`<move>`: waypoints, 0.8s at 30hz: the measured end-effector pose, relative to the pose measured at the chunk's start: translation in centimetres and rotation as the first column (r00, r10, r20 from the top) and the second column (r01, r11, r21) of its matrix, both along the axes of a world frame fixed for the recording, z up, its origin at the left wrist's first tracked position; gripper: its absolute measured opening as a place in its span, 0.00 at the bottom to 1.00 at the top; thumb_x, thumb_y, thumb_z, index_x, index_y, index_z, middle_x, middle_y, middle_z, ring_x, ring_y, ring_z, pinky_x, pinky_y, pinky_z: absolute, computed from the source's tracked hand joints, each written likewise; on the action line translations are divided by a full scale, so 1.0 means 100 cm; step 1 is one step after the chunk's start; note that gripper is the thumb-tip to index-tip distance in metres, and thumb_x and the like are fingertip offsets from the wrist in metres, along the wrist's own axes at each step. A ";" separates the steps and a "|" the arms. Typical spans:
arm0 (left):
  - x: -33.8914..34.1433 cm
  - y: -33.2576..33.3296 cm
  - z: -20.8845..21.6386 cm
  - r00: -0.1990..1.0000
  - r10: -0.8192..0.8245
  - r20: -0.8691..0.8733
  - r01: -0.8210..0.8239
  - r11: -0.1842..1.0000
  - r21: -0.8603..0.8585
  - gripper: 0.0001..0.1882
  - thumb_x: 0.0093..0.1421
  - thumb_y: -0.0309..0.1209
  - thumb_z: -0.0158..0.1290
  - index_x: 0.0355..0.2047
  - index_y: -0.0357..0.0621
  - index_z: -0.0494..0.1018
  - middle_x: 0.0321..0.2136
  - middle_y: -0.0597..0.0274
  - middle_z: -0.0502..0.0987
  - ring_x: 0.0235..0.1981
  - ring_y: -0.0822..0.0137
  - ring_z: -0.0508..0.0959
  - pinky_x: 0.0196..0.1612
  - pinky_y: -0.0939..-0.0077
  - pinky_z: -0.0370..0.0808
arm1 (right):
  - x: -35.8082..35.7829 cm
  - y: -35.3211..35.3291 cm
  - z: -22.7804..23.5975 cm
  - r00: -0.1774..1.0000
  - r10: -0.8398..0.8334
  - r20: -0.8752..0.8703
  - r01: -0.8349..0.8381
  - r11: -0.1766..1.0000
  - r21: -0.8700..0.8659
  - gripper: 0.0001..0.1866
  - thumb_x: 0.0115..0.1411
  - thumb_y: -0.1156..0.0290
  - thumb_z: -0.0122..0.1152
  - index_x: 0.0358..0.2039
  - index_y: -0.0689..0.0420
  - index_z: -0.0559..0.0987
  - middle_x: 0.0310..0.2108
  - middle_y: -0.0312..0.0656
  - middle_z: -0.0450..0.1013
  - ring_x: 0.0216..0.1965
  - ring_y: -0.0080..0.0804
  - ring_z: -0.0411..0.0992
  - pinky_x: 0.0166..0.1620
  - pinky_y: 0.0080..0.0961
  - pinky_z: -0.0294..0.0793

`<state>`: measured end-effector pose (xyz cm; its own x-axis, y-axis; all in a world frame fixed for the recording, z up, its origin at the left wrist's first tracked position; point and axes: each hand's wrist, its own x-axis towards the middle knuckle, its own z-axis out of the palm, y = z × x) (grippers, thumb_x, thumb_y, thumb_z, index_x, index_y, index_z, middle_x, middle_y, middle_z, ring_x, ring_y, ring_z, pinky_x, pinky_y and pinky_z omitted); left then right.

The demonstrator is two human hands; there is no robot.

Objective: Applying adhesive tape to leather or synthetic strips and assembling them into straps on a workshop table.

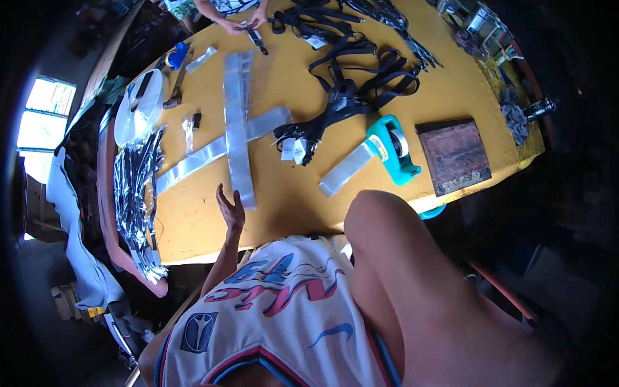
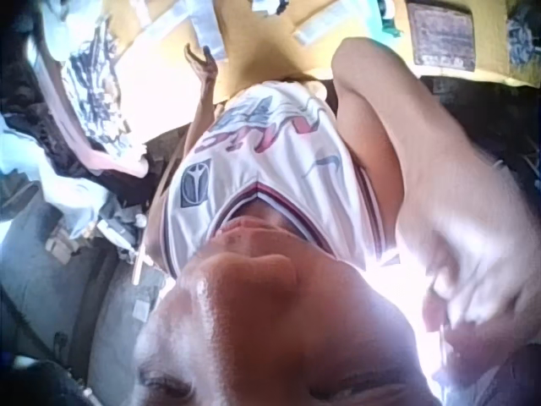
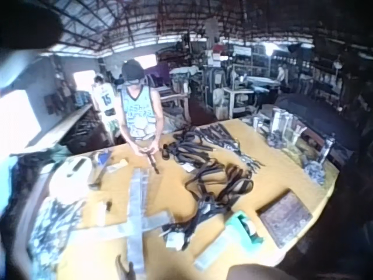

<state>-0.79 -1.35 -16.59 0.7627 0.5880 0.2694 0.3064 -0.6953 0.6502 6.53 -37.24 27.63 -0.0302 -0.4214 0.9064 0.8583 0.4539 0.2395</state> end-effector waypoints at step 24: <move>-0.034 -0.034 0.009 0.980 0.198 0.004 -0.193 0.960 -0.205 0.28 0.64 0.31 0.56 0.62 0.41 0.61 0.56 0.48 0.67 0.50 0.53 0.74 0.49 0.57 0.73 | 0.218 0.118 -0.424 -0.298 -0.941 -0.163 -0.494 0.298 -0.817 0.24 0.50 0.58 0.70 0.42 0.61 0.76 0.36 0.52 0.79 0.39 0.48 0.79 0.43 0.43 0.79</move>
